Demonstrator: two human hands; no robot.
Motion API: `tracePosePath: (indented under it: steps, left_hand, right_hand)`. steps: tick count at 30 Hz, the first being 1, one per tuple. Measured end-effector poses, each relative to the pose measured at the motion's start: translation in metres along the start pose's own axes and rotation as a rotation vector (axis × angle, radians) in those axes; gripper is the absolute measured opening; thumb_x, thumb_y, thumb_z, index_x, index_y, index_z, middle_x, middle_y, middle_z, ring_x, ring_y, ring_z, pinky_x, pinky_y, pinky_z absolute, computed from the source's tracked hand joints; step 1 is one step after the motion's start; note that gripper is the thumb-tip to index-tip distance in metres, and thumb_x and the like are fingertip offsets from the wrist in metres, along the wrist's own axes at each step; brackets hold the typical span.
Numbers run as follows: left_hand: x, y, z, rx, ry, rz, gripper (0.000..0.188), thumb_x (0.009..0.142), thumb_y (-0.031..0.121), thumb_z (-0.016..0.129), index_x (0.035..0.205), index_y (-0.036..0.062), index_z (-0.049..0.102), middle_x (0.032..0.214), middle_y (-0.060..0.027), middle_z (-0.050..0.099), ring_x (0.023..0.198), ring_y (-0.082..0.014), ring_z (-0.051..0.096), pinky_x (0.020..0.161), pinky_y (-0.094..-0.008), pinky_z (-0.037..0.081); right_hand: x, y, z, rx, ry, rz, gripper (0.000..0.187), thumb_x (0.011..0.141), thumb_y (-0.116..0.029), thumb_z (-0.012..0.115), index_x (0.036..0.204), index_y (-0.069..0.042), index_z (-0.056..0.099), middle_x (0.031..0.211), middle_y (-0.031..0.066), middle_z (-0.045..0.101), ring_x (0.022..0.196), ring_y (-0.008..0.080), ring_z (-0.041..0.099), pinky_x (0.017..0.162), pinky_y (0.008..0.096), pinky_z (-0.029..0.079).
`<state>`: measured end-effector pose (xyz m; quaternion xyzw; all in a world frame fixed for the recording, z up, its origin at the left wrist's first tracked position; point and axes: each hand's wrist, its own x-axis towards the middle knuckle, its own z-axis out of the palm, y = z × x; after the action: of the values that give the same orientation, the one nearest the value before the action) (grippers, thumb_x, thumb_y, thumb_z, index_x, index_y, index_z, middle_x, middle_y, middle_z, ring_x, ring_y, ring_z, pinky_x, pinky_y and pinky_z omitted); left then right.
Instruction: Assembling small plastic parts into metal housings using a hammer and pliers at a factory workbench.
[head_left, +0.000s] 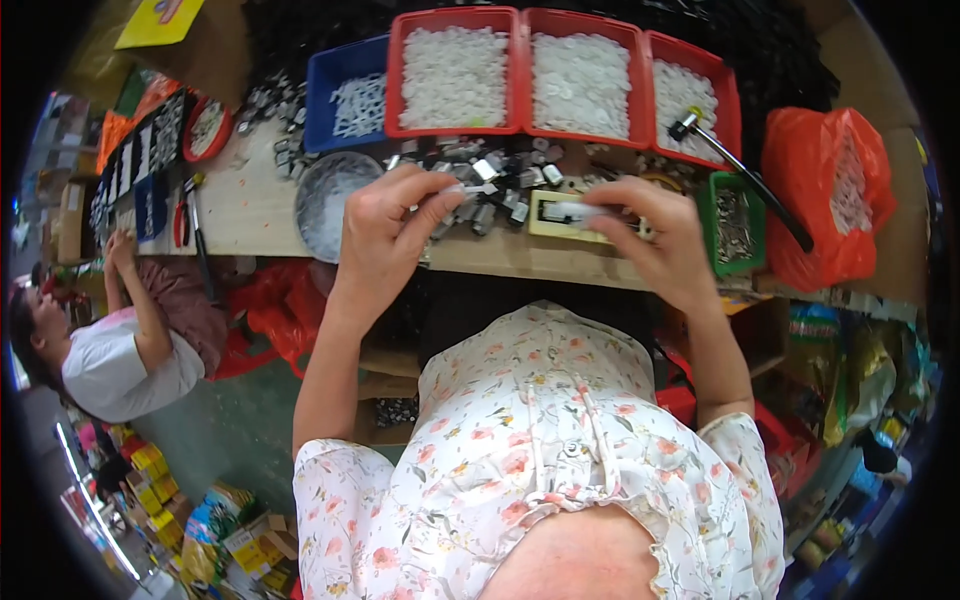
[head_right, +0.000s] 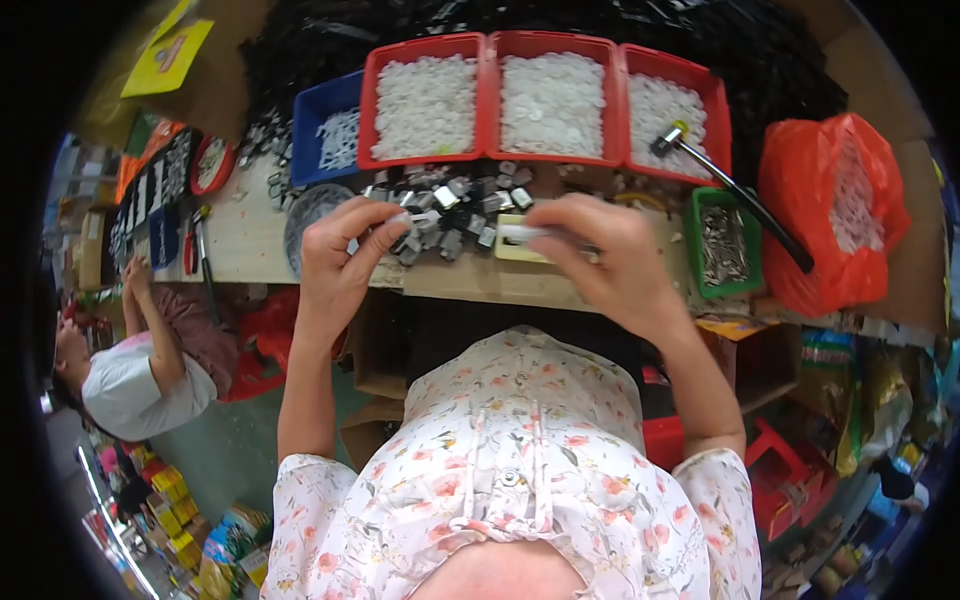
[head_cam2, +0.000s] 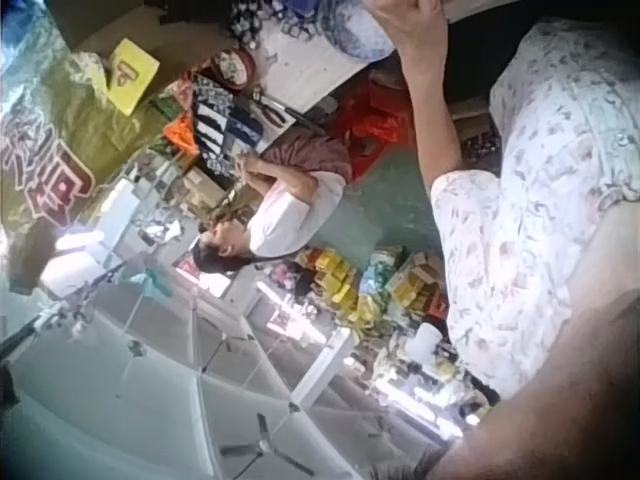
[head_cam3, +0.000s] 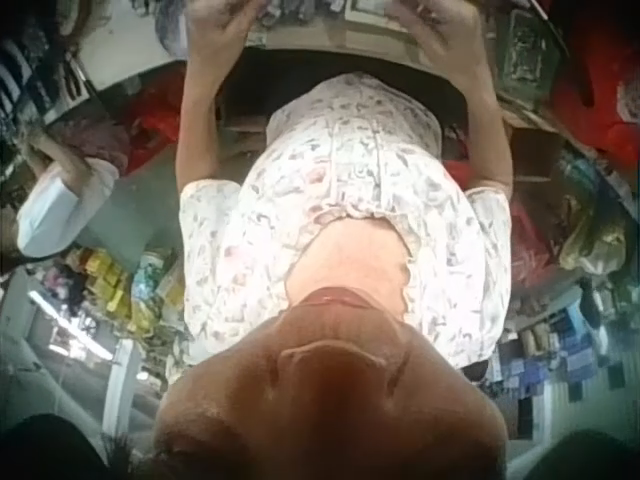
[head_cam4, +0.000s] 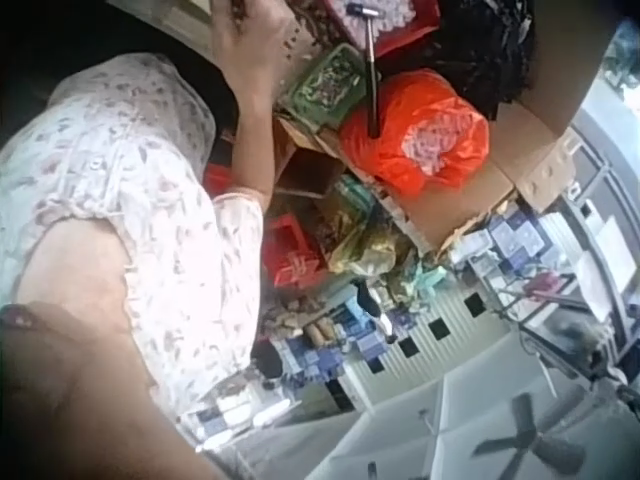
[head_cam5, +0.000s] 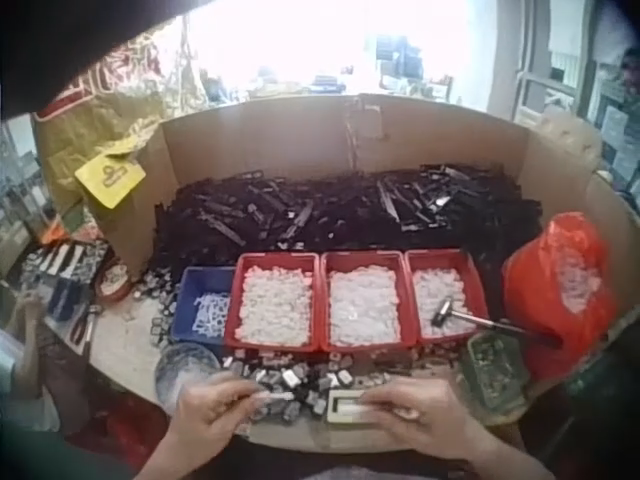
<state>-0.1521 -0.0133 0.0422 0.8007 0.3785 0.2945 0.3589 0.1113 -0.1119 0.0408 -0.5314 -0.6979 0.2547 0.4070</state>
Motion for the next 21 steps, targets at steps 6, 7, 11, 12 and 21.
tracePosePath:
  steps: [6,7,11,12,21]
  left_hand:
    - [0.009,0.007,0.035,-0.088,0.008,0.126,0.01,0.085,0.005,0.07,0.092,-0.0019,0.069,0.076,-0.0113,0.062,0.065,-0.0236,0.06,0.059,-0.0324,0.046]
    - [0.009,0.006,0.038,-0.096,0.002,0.156,0.01,0.085,0.004,0.07,0.093,-0.0026,0.069,0.077,-0.0099,0.062,0.066,-0.0198,0.059,0.058,-0.0301,0.045]
    - [0.012,0.002,0.045,-0.108,-0.007,0.198,0.012,0.083,0.005,0.071,0.092,-0.0021,0.068,0.077,-0.0121,0.061,0.069,-0.0268,0.06,0.061,-0.0346,0.047]
    - [0.013,0.001,0.046,-0.112,-0.006,0.196,0.012,0.083,0.005,0.071,0.092,-0.0021,0.068,0.077,-0.0121,0.061,0.069,-0.0268,0.06,0.061,-0.0346,0.047]
    - [0.018,0.0,0.062,-0.063,-0.075,0.364,0.013,0.084,0.005,0.072,0.095,-0.0012,0.07,0.078,-0.0093,0.064,0.067,-0.0214,0.06,0.059,-0.0308,0.046]
  right_hand:
    - [-0.002,0.004,0.013,0.362,-0.018,0.361,0.018,0.093,-0.01,0.067,0.106,0.002,0.067,0.083,0.0023,0.067,0.069,0.0048,0.059,0.058,0.0199,0.047]
    - [-0.004,0.007,0.014,0.356,-0.02,0.365,0.018,0.093,-0.01,0.067,0.106,0.002,0.067,0.083,0.0023,0.067,0.069,0.0048,0.059,0.058,0.0199,0.047]
    - [-0.009,0.013,0.015,0.554,0.017,0.469,0.02,0.095,-0.013,0.065,0.108,0.002,0.067,0.082,0.0018,0.066,0.067,0.0049,0.059,0.059,0.0185,0.047]
    - [-0.01,0.014,0.015,0.596,0.022,0.487,0.021,0.095,-0.014,0.065,0.109,0.002,0.067,0.082,0.0019,0.066,0.067,0.005,0.059,0.058,0.0184,0.047]
    - [-0.014,0.023,0.003,0.682,-0.098,0.583,0.023,0.093,-0.016,0.068,0.107,0.002,0.067,0.085,0.0024,0.067,0.072,0.0069,0.062,0.063,0.0206,0.049]
